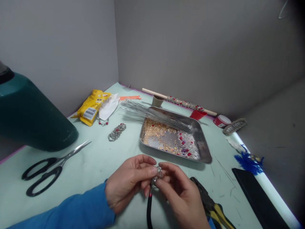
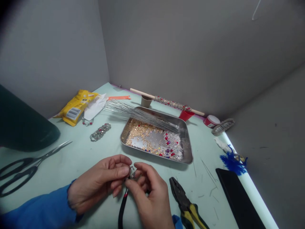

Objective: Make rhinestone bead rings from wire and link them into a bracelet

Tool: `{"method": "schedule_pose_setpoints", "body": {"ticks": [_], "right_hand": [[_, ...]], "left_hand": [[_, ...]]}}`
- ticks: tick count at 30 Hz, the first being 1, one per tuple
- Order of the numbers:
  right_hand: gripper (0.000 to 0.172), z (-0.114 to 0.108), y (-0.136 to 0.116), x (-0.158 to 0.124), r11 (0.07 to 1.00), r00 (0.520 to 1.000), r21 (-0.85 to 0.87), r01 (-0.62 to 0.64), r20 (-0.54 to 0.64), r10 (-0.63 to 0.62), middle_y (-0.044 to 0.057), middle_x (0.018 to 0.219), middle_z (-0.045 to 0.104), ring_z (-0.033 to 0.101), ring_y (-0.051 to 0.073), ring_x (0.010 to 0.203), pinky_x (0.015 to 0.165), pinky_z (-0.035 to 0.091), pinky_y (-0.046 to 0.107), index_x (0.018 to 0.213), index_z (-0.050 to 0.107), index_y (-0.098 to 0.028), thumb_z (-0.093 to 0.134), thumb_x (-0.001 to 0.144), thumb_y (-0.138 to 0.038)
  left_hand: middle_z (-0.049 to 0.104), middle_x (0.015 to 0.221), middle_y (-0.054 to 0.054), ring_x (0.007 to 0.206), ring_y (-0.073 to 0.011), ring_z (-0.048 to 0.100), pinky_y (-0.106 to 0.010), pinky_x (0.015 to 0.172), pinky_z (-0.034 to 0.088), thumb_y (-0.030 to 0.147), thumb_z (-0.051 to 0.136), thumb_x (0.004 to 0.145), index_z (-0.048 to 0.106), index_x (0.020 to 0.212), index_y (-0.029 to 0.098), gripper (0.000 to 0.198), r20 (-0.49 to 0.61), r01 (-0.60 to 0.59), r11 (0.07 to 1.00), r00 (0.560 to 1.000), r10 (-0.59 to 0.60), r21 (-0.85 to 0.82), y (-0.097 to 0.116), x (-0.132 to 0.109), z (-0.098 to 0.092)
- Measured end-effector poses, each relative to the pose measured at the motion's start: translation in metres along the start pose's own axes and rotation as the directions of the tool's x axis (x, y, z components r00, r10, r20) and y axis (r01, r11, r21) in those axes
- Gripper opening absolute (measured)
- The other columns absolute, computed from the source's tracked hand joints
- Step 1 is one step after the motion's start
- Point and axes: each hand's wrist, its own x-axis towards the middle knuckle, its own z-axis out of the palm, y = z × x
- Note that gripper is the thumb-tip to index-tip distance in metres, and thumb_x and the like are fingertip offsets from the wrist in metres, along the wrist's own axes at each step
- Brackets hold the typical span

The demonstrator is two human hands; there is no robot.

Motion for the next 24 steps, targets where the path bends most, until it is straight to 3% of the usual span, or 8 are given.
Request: {"method": "schedule_pose_setpoints", "body": {"ticks": [3, 5, 7, 10, 13, 18, 24], "right_hand": [[0.023, 0.0, 0.001, -0.003, 0.965, 0.982, -0.187, 0.185, 0.013, -0.186, 0.002, 0.075, 0.06, 0.054, 0.014, 0.062, 0.058, 0.045, 0.026, 0.1, 0.061, -0.018, 0.06, 0.078, -0.025], [0.021, 0.0, 0.0, -0.004, 0.946, 0.972, -0.229, 0.23, 0.01, -0.234, 0.003, 0.077, 0.06, 0.054, 0.014, 0.062, 0.057, 0.044, 0.026, 0.099, 0.061, -0.018, 0.059, 0.079, -0.024], [0.021, 0.0, -0.001, -0.003, 0.971, 0.985, -0.177, 0.162, -0.035, -0.171, 0.003, 0.075, 0.061, 0.055, 0.014, 0.061, 0.055, 0.044, 0.025, 0.097, 0.061, -0.018, 0.059, 0.079, -0.027], [0.028, -0.004, -0.005, 0.0, 0.998, 0.99, 0.004, -0.061, -0.131, 0.061, 0.001, 0.067, 0.06, 0.052, 0.012, 0.053, 0.049, 0.043, 0.024, 0.096, 0.06, -0.017, 0.06, 0.078, -0.038], [0.035, -0.008, -0.009, 0.004, 0.976, 0.968, 0.137, -0.172, -0.16, 0.193, -0.002, 0.061, 0.055, 0.047, 0.009, 0.046, 0.043, 0.038, 0.021, 0.096, 0.059, -0.016, 0.063, 0.074, -0.043], [0.034, -0.009, -0.013, 0.004, 0.967, 0.971, 0.156, -0.203, -0.092, 0.219, -0.004, 0.055, 0.051, 0.044, 0.008, 0.047, 0.044, 0.035, 0.019, 0.091, 0.059, -0.016, 0.063, 0.074, -0.044], [0.03, -0.009, -0.011, 0.001, 0.971, 0.977, 0.116, -0.208, -0.022, 0.211, -0.004, 0.054, 0.05, 0.042, 0.008, 0.048, 0.048, 0.036, 0.021, 0.086, 0.06, -0.016, 0.057, 0.08, -0.044]], "left_hand": [[0.047, 0.051, 0.007, 0.037, -0.002, 0.033, -0.016, 0.039, 0.032, 0.021, 0.07, 0.07, 0.055, 0.088, 0.013, 0.025, 0.01, -0.004, 1.0, 1.0, 0.004, 0.004, 0.0, 0.0, 0.002], [0.049, 0.055, 0.005, 0.037, -0.0013, 0.03, -0.016, 0.039, 0.034, 0.024, 0.067, 0.074, 0.056, 0.087, 0.012, 0.021, 0.021, -0.004, 1.0, 1.0, 0.004, -0.017, 0.0, -0.001, 0.004], [0.055, 0.064, 0.001, 0.042, -0.0033, 0.038, -0.018, 0.043, 0.038, 0.032, 0.058, 0.081, 0.058, 0.091, 0.011, 0.023, 0.03, 0.008, 0.998, 1.0, -0.006, -0.066, 0.002, -0.003, 0.006], [0.062, 0.088, -0.01, 0.066, -0.0126, 0.057, -0.024, 0.057, 0.045, 0.042, 0.043, 0.088, 0.056, 0.103, 0.01, 0.038, 0.058, 0.073, 0.982, 0.996, -0.064, -0.176, 0.008, -0.006, 0.008], [0.06, 0.104, -0.017, 0.09, -0.0214, 0.059, -0.033, 0.075, 0.046, 0.045, 0.038, 0.089, 0.051, 0.114, 0.008, 0.046, 0.076, 0.09, 0.968, 0.994, -0.075, -0.235, 0.013, -0.009, 0.01], [0.053, 0.121, -0.016, 0.099, -0.0247, 0.056, -0.044, 0.091, 0.037, 0.046, 0.034, 0.09, 0.043, 0.125, 0.014, 0.049, 0.107, -0.049, 0.982, 0.992, 0.069, -0.182, 0.014, -0.013, 0.014], [0.042, 0.135, -0.012, 0.11, -0.0281, 0.049, -0.043, 0.09, 0.037, 0.046, 0.033, 0.09, 0.044, 0.129, 0.022, 0.047, 0.161, -0.194, 0.976, 0.971, 0.177, 0.097, 0.01, -0.016, 0.012]]}}
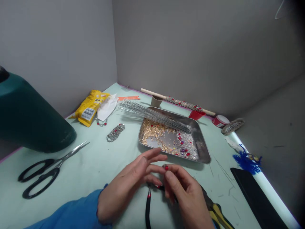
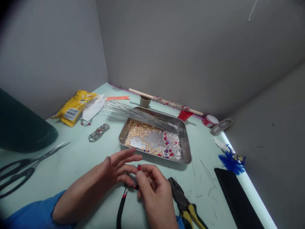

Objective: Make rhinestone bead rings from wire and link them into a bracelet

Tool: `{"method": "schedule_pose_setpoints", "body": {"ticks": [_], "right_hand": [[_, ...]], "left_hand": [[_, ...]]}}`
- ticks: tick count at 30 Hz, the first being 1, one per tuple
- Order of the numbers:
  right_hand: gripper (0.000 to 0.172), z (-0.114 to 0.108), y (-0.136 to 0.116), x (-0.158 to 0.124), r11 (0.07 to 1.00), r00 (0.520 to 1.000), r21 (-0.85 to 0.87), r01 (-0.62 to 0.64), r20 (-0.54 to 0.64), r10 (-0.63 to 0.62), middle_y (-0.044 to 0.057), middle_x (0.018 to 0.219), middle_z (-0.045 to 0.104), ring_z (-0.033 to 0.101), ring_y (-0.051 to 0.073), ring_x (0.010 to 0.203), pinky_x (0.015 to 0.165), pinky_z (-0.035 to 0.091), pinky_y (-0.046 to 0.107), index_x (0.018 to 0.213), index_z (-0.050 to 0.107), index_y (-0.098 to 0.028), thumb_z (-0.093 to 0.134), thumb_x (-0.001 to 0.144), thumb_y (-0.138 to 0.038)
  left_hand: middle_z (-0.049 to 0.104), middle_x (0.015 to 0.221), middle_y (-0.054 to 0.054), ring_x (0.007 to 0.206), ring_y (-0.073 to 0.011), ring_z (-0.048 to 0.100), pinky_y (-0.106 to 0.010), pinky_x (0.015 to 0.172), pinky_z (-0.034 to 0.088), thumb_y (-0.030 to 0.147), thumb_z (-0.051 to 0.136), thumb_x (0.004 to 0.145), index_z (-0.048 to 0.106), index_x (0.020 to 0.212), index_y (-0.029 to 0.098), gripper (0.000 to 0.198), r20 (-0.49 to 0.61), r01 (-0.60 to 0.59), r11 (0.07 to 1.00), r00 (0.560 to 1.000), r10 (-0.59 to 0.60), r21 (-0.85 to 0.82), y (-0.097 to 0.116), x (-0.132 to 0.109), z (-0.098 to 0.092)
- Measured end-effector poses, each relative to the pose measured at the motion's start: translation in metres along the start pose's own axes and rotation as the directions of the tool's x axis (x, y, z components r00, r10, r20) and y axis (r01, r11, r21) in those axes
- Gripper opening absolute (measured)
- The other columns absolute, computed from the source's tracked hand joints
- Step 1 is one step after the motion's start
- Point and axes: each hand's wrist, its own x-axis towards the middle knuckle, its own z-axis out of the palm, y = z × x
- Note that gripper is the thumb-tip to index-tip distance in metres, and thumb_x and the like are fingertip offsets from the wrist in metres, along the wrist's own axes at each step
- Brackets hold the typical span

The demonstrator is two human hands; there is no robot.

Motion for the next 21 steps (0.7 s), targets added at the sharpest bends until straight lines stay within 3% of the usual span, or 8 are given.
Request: {"method": "schedule_pose_setpoints", "body": {"ticks": [3, 7, 9, 11, 15, 21], "right_hand": [[0.029, 0.001, 0.001, 0.0, 1.0, 1.0, 0.016, 0.001, 0.022, -0.002, -0.004, 0.055, 0.049, 0.04, 0.008, 0.047, 0.047, 0.035, 0.02, 0.078, 0.058, -0.016, 0.057, 0.08, -0.045], [0.032, 0.006, 0.004, -0.001, 0.997, 0.998, 0.08, 0.009, 0.054, -0.013, -0.005, 0.054, 0.048, 0.039, 0.007, 0.046, 0.045, 0.033, 0.019, 0.067, 0.051, -0.017, 0.063, 0.075, -0.046], [0.032, 0.006, 0.004, -0.001, 0.996, 0.997, 0.091, 0.013, 0.072, -0.019, -0.005, 0.053, 0.048, 0.04, 0.007, 0.047, 0.045, 0.034, 0.018, 0.068, 0.052, -0.017, 0.061, 0.076, -0.046], [0.032, 0.004, 0.003, -0.002, 0.996, 0.997, 0.084, 0.015, 0.08, -0.021, -0.004, 0.053, 0.049, 0.043, 0.008, 0.048, 0.045, 0.035, 0.019, 0.08, 0.058, -0.017, 0.055, 0.08, -0.048], [0.038, 0.001, 0.003, -0.002, 0.992, 0.996, 0.118, 0.032, 0.084, -0.042, 0.0, 0.068, 0.059, 0.049, 0.01, 0.052, 0.045, 0.038, 0.02, 0.108, 0.056, -0.019, 0.055, 0.081, -0.047], [0.028, 0.005, 0.008, -0.001, 0.981, 0.991, 0.193, -0.014, 0.135, -0.012, 0.002, 0.072, 0.06, 0.049, 0.009, 0.05, 0.041, 0.035, 0.02, 0.097, 0.061, -0.02, 0.062, 0.078, -0.04]], "left_hand": [[0.041, 0.138, -0.008, 0.114, -0.0273, 0.047, -0.041, 0.094, 0.036, 0.047, 0.037, 0.089, 0.042, 0.131, 0.027, 0.047, 0.016, 0.004, 0.987, 1.0, -0.007, 0.158, 0.001, -0.006, 0.0], [0.041, 0.138, -0.005, 0.126, -0.0273, 0.035, -0.036, 0.104, 0.024, 0.048, 0.052, 0.081, 0.046, 0.129, 0.028, 0.052, 0.045, -0.02, 0.954, 0.999, 0.007, 0.3, 0.002, -0.012, 0.003], [0.04, 0.139, -0.005, 0.126, -0.0279, 0.035, -0.037, 0.103, 0.026, 0.048, 0.051, 0.082, 0.046, 0.129, 0.028, 0.051, 0.065, -0.006, 0.977, 0.998, -0.008, 0.211, 0.002, -0.01, 0.003], [0.037, 0.14, -0.008, 0.123, -0.0299, 0.038, -0.04, 0.095, 0.035, 0.05, 0.042, 0.086, 0.044, 0.13, 0.025, 0.051, 0.072, 0.018, 1.0, 0.997, -0.018, -0.006, 0.003, -0.005, 0.002], [0.039, 0.135, -0.018, 0.118, -0.0331, 0.043, -0.039, 0.081, 0.043, 0.054, 0.027, 0.088, 0.04, 0.129, 0.013, 0.059, 0.072, 0.113, 0.902, 0.993, -0.091, -0.416, 0.009, 0.007, -0.002], [0.038, 0.134, -0.019, 0.116, -0.0356, 0.043, -0.041, 0.074, 0.046, 0.057, 0.023, 0.087, 0.039, 0.127, 0.013, 0.061, 0.162, 0.208, 0.825, 0.976, -0.143, -0.525, 0.009, 0.008, -0.003]]}}
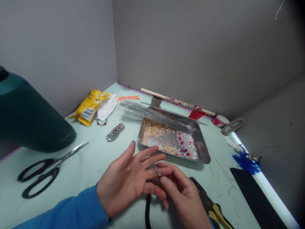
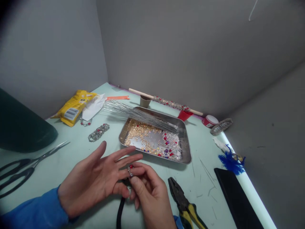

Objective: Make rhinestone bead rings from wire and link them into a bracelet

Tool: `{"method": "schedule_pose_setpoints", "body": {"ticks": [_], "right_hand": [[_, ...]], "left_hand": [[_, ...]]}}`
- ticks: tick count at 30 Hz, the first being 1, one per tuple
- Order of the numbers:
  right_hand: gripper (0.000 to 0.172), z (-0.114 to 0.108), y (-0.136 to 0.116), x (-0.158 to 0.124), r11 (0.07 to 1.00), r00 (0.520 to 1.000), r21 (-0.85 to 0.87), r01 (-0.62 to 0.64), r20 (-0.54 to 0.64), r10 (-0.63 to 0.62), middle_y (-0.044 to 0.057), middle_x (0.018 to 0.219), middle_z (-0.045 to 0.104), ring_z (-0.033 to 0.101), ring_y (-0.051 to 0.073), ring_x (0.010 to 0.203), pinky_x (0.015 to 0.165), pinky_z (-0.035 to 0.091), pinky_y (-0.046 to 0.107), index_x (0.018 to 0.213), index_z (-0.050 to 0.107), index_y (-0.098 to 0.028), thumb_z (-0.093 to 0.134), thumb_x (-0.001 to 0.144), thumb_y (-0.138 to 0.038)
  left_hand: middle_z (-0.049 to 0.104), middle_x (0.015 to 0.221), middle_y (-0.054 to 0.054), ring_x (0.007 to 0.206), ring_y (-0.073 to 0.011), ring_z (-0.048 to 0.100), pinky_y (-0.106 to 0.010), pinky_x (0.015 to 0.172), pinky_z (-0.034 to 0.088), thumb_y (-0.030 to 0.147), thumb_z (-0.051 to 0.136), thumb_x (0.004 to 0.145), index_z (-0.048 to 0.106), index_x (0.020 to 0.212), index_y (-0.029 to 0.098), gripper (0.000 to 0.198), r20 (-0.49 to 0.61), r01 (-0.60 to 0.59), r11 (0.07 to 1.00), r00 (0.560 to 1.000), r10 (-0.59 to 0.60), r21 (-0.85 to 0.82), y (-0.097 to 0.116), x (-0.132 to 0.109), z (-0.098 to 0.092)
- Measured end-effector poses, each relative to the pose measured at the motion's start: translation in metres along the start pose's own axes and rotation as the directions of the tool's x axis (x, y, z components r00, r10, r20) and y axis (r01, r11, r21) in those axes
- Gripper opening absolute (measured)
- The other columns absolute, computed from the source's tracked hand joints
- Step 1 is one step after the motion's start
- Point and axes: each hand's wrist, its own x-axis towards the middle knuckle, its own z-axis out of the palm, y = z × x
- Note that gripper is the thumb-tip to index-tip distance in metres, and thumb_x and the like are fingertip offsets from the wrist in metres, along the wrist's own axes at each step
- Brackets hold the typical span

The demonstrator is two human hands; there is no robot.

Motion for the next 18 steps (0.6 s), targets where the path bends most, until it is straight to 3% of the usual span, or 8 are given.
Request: {"method": "schedule_pose_setpoints", "body": {"ticks": [9, 15, 18], "right_hand": [[0.025, 0.0069, 0.0054, 0.0014, 0.996, 0.999, 0.088, -0.021, 0.04, 0.017, 0.0, 0.067, 0.06, 0.05, 0.009, 0.045, 0.037, 0.032, 0.019, 0.083, 0.058, -0.02, 0.064, 0.074, -0.042], [0.032, 0.0064, 0.0083, -0.0011, 0.995, 0.997, 0.088, -0.048, 0.067, 0.042, -0.002, 0.061, 0.058, 0.05, 0.009, 0.044, 0.039, 0.035, 0.02, 0.098, 0.057, -0.02, 0.064, 0.076, -0.042], [0.035, 0.0081, 0.0082, -0.0015, 0.996, 0.997, 0.071, -0.05, 0.067, 0.045, 0.001, 0.063, 0.059, 0.055, 0.012, 0.051, 0.044, 0.04, 0.021, 0.097, 0.06, -0.018, 0.061, 0.077, -0.046]], "left_hand": [[0.031, 0.139, -0.017, 0.113, -0.0334, 0.043, -0.045, 0.077, 0.045, 0.058, 0.016, 0.087, 0.04, 0.128, 0.015, 0.065, 0.1, 0.01, 1.0, 0.995, -0.012, 0.017, -0.0053, -0.0017, -0.0002], [0.03, 0.139, -0.016, 0.11, -0.0333, 0.045, -0.042, 0.07, 0.048, 0.06, 0.015, 0.086, 0.042, 0.128, 0.015, 0.067, 0.137, 0.025, 0.998, 0.99, -0.034, 0.066, -0.005, -0.0037, -0.0004], [0.03, 0.139, -0.015, 0.109, -0.0329, 0.046, -0.041, 0.07, 0.048, 0.061, 0.015, 0.085, 0.042, 0.128, 0.017, 0.067, 0.16, 0.023, 0.997, 0.986, -0.034, 0.072, -0.0059, -0.0047, -0.0007]]}}
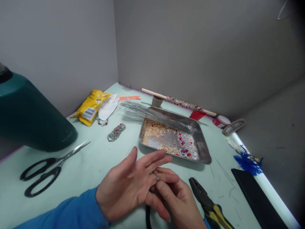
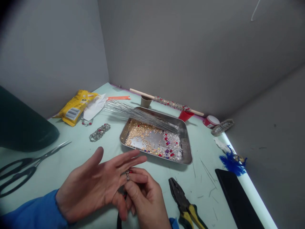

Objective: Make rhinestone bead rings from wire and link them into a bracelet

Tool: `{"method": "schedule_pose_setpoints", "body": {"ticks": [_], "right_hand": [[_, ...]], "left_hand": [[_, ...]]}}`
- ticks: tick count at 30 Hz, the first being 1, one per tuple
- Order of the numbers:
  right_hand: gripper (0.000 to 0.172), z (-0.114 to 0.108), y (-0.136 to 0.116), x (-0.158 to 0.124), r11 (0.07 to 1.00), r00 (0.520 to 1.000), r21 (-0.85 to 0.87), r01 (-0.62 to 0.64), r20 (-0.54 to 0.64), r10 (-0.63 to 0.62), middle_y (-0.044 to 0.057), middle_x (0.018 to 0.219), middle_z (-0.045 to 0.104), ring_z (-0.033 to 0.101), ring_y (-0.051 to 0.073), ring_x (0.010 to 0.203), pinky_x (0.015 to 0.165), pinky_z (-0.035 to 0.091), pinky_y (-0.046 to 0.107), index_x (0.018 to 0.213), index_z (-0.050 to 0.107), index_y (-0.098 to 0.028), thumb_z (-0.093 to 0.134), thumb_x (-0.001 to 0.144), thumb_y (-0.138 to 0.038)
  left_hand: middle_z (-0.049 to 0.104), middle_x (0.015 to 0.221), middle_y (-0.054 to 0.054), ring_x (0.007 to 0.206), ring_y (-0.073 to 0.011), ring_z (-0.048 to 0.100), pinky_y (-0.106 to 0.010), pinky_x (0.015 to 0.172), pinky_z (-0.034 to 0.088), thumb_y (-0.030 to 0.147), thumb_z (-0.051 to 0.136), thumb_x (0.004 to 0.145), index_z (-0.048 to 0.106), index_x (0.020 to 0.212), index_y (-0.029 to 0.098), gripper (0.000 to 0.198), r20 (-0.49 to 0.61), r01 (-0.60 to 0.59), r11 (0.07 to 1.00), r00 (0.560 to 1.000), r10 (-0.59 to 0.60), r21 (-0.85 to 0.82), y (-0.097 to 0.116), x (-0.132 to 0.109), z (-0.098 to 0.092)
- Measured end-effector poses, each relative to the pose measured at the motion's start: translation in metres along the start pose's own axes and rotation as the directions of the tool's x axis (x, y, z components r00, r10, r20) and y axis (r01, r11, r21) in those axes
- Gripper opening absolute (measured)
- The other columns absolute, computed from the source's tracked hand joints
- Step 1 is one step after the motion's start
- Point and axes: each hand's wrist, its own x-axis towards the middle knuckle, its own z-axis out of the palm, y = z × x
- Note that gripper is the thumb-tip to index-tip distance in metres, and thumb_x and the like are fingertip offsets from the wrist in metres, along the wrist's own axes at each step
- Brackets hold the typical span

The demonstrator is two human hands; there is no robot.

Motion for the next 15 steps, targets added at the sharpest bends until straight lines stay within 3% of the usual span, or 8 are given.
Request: {"method": "schedule_pose_setpoints", "body": {"ticks": [3, 7, 9, 13, 15], "right_hand": [[0.038, 0.003, 0.002, 0.001, 1.0, 1.0, 0.011, 0.02, 0.002, -0.02, 0.005, 0.074, 0.063, 0.06, 0.014, 0.064, 0.053, 0.045, 0.022, 0.09, 0.061, -0.015, 0.064, 0.073, -0.05], [0.042, 0.005, 0.009, 0.002, 0.997, 0.989, -0.011, -0.08, 0.123, 0.081, -0.002, 0.05, 0.054, 0.048, 0.008, 0.042, 0.041, 0.039, 0.018, 0.082, 0.062, -0.013, 0.057, 0.077, -0.054], [0.04, 0.005, 0.011, 0.002, 0.996, 0.985, 0.007, -0.09, 0.147, 0.088, -0.003, 0.048, 0.053, 0.045, 0.006, 0.038, 0.039, 0.036, 0.017, 0.085, 0.062, -0.013, 0.056, 0.079, -0.053], [0.039, 0.005, 0.006, 0.001, 0.995, 0.999, 0.09, 0.029, 0.018, -0.031, 0.004, 0.083, 0.064, 0.061, 0.014, 0.07, 0.059, 0.048, 0.022, 0.099, 0.059, -0.018, 0.069, 0.071, -0.043], [0.036, 0.005, 0.003, 0.0, 0.997, 1.0, 0.068, 0.024, -0.002, -0.024, 0.003, 0.075, 0.062, 0.06, 0.014, 0.066, 0.057, 0.048, 0.023, 0.096, 0.06, -0.017, 0.068, 0.072, -0.044]], "left_hand": [[0.03, 0.139, -0.015, 0.104, -0.0314, 0.049, -0.043, 0.072, 0.047, 0.062, 0.019, 0.084, 0.041, 0.129, 0.019, 0.066, 0.031, -0.004, 1.0, 0.999, 0.004, -0.001, -0.001, 0.0, -0.001], [0.027, 0.141, -0.016, 0.116, -0.0373, 0.04, -0.042, 0.071, 0.047, 0.062, 0.022, 0.083, 0.04, 0.13, 0.016, 0.067, 0.084, -0.009, 1.0, 0.996, 0.009, 0.002, -0.002, 0.001, -0.002], [0.025, 0.142, -0.017, 0.12, -0.0395, 0.036, -0.041, 0.07, 0.048, 0.062, 0.02, 0.084, 0.038, 0.13, 0.015, 0.068, 0.094, -0.011, 1.0, 0.996, 0.011, -0.003, -0.002, 0.001, -0.002], [0.025, 0.141, -0.018, 0.12, -0.0383, 0.036, -0.041, 0.071, 0.048, 0.061, 0.016, 0.084, 0.038, 0.13, 0.014, 0.069, 0.092, -0.031, 0.999, 0.995, 0.032, -0.009, -0.002, 0.001, -0.002], [0.026, 0.141, -0.019, 0.115, -0.0364, 0.042, -0.041, 0.07, 0.048, 0.062, 0.017, 0.084, 0.037, 0.13, 0.014, 0.069, 0.095, -0.022, 1.0, 0.995, 0.022, -0.001, -0.002, -0.001, -0.001]]}}
